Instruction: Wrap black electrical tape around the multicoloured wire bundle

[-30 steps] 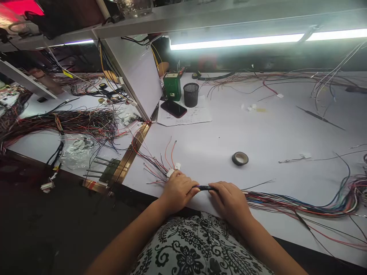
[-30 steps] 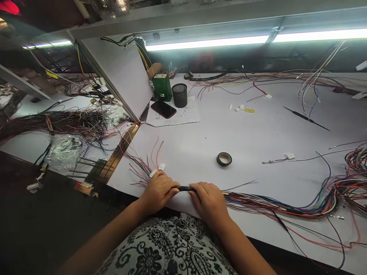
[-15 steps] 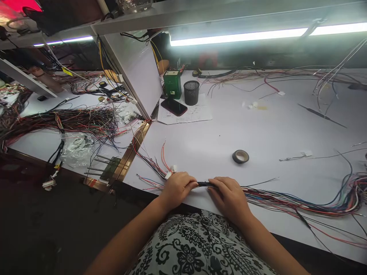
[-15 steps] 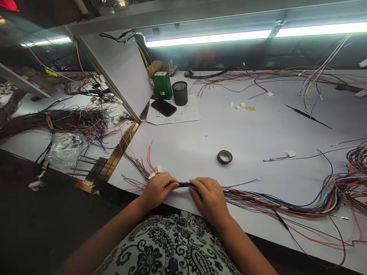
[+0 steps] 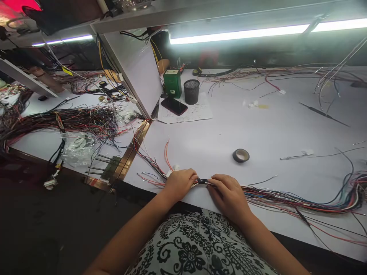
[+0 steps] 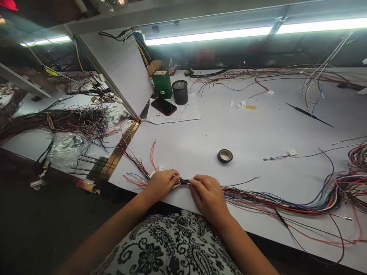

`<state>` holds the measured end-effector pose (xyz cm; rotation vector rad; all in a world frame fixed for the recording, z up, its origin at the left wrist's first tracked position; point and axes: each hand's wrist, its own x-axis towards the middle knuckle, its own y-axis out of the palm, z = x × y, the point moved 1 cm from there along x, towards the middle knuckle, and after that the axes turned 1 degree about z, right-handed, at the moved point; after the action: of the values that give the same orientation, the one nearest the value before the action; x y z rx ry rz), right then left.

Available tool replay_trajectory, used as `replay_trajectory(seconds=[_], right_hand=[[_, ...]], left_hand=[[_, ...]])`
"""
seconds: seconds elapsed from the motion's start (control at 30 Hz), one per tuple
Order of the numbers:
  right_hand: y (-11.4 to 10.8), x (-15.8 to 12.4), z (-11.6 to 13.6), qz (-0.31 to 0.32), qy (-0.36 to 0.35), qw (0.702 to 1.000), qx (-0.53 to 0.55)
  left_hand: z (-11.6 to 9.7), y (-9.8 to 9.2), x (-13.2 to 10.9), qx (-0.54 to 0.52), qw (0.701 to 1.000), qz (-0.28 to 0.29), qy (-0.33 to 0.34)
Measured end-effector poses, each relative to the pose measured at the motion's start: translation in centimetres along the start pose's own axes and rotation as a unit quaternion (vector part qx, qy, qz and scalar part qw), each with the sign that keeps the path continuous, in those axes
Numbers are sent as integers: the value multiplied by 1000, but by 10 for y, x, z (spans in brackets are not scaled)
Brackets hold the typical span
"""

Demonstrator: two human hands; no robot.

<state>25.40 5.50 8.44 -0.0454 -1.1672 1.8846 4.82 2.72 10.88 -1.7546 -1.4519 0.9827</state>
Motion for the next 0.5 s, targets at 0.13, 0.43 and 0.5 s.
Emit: replay_trajectory(seconds=[0.13,0.43,0.5], right_hand=[[3,-1,-3,10,9,1000,-25],[7,2,-1,1,32,998,-52],[5,4,1,4,38,999,-35]], left_hand=[[-1,1,3,11,1000,6,-16],[-6,-2,-9,6,1000,-11,23],[-8,1,-14,34,998,-16,53]])
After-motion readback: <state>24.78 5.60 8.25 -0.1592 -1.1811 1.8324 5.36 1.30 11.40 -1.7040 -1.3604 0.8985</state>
